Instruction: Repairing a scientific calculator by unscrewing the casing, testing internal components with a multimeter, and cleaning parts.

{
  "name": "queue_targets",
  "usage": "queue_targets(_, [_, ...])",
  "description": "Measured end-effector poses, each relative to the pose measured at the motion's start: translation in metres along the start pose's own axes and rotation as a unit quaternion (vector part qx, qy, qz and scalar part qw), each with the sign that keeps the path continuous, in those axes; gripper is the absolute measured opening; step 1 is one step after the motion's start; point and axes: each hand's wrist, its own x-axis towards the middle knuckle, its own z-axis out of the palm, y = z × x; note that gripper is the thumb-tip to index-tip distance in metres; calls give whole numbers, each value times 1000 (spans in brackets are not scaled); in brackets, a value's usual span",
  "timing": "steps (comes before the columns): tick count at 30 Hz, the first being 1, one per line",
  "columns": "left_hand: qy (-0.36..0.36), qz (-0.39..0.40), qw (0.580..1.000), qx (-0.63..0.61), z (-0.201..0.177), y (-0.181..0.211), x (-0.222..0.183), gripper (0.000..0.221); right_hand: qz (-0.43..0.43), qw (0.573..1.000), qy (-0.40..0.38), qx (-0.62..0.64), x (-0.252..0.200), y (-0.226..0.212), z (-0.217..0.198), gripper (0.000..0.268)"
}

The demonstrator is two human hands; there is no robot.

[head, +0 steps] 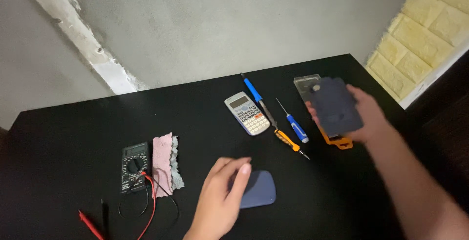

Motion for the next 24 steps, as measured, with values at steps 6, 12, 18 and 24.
queue_targets(6, [36,-66,997,-35,-5,-45,-15,39,24,975,107,-191,27,-50,-1,60])
queue_targets(12, [41,-45,998,-27,1,-100,-11,42,79,959,179,-206,57,-54,-14,68])
queue_targets(18, [130,20,991,-25,5,-115,-17,33,76,960,80,-256,104,-67,-55,68])
queue_targets(24, [88,-45,995,29,-4,-111,-16,40,52,917,176,-353,83,-68,-3,57])
